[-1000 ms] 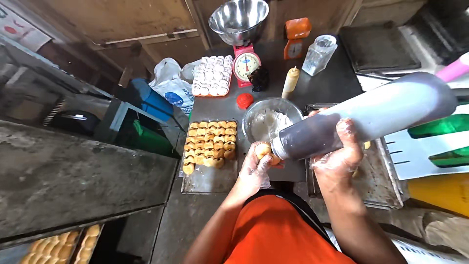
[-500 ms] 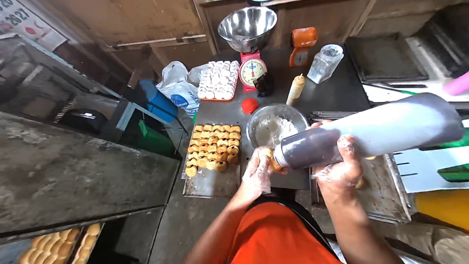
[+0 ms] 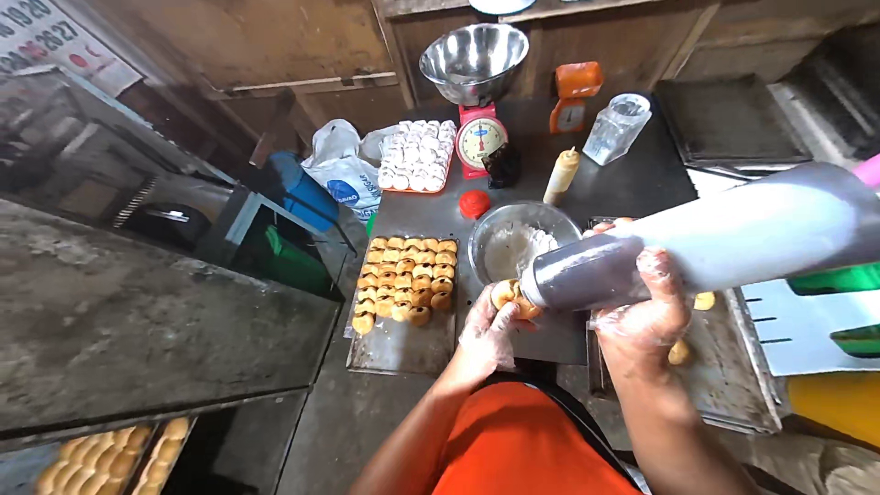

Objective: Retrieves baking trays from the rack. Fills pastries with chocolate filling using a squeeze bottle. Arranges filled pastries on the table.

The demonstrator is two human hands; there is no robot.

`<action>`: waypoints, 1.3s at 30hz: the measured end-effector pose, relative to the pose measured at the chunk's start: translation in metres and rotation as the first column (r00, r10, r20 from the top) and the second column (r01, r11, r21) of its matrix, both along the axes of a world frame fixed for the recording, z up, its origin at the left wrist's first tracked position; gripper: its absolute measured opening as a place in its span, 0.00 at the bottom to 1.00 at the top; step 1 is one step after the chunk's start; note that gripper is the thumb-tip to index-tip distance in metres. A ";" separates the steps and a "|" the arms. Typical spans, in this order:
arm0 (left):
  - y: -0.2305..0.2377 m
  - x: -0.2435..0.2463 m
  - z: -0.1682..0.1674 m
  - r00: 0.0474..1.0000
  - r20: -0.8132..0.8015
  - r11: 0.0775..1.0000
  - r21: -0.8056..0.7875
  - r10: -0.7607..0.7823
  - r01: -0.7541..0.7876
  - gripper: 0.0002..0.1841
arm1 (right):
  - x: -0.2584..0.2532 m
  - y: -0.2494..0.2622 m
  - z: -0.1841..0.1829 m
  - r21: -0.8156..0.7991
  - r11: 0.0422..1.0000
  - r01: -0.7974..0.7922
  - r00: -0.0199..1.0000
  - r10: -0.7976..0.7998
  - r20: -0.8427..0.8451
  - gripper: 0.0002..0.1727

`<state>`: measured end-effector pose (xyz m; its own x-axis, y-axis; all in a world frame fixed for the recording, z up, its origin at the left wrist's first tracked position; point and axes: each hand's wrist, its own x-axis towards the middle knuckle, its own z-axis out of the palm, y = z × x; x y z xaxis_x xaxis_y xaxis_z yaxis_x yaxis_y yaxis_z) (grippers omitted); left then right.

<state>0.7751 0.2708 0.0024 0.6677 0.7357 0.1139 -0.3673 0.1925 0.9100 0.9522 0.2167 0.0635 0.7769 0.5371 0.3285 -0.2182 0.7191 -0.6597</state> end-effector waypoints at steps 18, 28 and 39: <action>0.024 -0.022 0.016 0.984 -0.177 0.979 0.199 0.002 0.034 0.19 | 0.006 0.003 0.018 -0.009 1.000 -0.007 0.995 0.008 0.096 0.25; 0.020 -0.024 0.011 0.991 -0.130 0.987 0.153 -0.020 0.040 0.20 | 0.008 0.000 0.020 -0.015 1.000 0.017 0.993 -0.016 0.115 0.26; 0.016 -0.024 0.007 0.994 -0.108 0.992 0.120 -0.023 0.036 0.22 | 0.007 -0.007 0.021 -0.033 0.998 0.045 0.990 -0.040 0.135 0.25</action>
<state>0.7508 0.2871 0.0091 0.7021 0.7005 0.1283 -0.2627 0.0874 0.9609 0.9591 0.2095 0.0847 0.7493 0.5178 0.4127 -0.0954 0.7012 -0.7066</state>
